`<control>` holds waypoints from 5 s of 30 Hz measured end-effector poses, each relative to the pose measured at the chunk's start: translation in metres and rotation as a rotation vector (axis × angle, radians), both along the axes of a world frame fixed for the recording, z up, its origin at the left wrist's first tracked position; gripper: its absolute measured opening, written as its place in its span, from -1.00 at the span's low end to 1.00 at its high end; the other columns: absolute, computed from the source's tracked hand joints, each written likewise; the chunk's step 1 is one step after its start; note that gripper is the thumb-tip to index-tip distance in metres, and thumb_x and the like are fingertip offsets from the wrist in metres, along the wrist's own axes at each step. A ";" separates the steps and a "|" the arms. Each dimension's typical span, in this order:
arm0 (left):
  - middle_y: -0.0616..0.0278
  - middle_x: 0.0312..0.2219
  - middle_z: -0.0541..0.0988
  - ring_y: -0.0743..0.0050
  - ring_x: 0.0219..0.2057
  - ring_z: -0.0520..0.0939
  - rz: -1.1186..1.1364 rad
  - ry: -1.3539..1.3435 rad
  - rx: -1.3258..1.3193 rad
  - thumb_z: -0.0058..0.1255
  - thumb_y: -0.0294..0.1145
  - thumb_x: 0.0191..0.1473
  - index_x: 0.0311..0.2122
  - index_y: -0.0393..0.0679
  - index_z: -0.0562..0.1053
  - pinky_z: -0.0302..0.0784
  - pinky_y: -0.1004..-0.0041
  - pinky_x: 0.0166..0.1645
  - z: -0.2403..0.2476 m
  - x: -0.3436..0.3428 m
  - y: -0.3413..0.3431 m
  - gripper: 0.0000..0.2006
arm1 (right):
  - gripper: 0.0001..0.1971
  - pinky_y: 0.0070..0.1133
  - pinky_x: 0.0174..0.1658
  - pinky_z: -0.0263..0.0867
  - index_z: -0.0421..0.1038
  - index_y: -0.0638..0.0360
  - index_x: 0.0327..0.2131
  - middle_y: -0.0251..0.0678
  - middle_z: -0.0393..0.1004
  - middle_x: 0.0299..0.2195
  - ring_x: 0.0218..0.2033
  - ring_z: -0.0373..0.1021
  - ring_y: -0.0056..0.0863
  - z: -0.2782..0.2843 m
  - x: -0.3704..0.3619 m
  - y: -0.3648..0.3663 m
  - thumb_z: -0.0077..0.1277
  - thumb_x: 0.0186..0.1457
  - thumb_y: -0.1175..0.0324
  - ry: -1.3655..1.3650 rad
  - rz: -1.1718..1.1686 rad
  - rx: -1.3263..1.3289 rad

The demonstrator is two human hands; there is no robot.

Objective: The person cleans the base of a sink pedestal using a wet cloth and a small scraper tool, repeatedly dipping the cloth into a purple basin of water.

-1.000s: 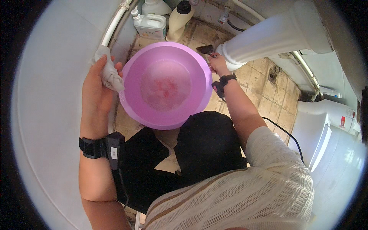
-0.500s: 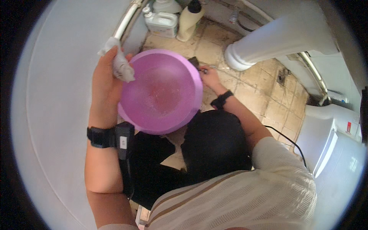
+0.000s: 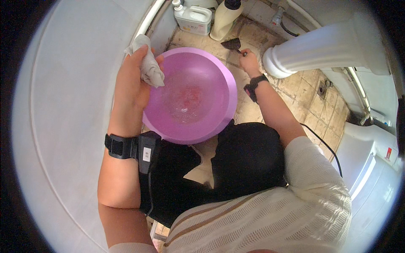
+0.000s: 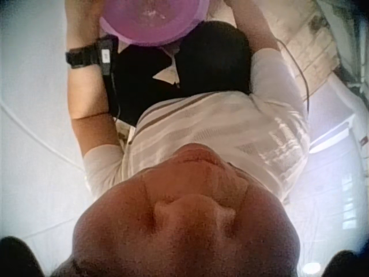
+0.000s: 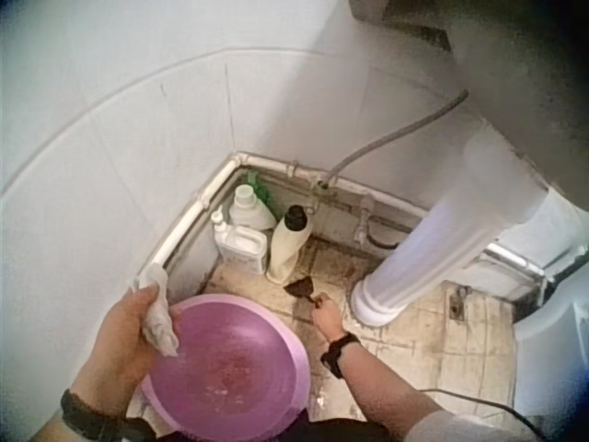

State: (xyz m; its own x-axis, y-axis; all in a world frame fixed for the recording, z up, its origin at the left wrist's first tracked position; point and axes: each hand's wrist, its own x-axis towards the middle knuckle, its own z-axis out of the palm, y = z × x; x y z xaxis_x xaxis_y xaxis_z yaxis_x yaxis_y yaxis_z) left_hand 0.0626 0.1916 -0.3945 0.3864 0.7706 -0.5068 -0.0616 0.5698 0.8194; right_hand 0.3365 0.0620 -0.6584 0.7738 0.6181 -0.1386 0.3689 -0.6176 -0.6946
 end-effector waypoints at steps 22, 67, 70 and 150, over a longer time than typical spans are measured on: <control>0.11 -0.30 0.34 0.38 -0.39 0.47 -0.021 -0.026 0.034 -0.13 -0.34 0.02 -0.10 -0.33 0.15 0.44 0.50 -0.44 0.004 -0.009 0.001 -0.61 | -0.80 -0.52 -0.57 0.25 0.42 0.16 -0.40 -0.15 0.41 -0.61 -0.67 0.32 -0.47 0.070 0.059 0.041 -0.15 -0.14 0.36 0.211 0.259 -0.273; 0.10 -0.27 0.41 0.48 -0.39 0.49 0.034 -0.023 0.057 -0.12 -0.34 0.03 -0.08 -0.35 0.20 0.46 0.57 -0.37 0.023 -0.015 0.001 -0.62 | -0.88 -0.37 -0.61 0.25 0.35 0.35 -0.51 -0.03 0.41 -0.61 -0.66 0.37 -0.19 0.019 0.059 -0.034 -0.15 -0.17 0.50 0.064 -0.310 -0.004; 0.11 -0.27 0.41 0.48 -0.37 0.48 -0.001 -0.001 0.033 -0.11 -0.32 0.03 -0.07 -0.35 0.20 0.46 0.56 -0.36 0.018 -0.014 0.003 -0.60 | -0.83 -0.38 -0.62 0.24 0.39 0.28 -0.54 -0.04 0.38 -0.70 -0.70 0.36 -0.19 0.019 0.086 -0.020 -0.18 -0.18 0.41 -0.480 0.542 -0.585; 0.11 -0.25 0.42 0.56 -0.38 0.49 -0.111 0.015 -0.013 -0.13 -0.31 0.04 -0.03 -0.35 0.18 0.47 0.63 -0.37 0.014 -0.006 0.009 -0.57 | -0.82 -0.46 -0.63 0.18 0.35 0.29 -0.74 -0.14 0.32 -0.78 -0.73 0.32 -0.34 0.011 0.090 -0.014 -0.15 -0.25 0.40 0.297 -0.133 -0.208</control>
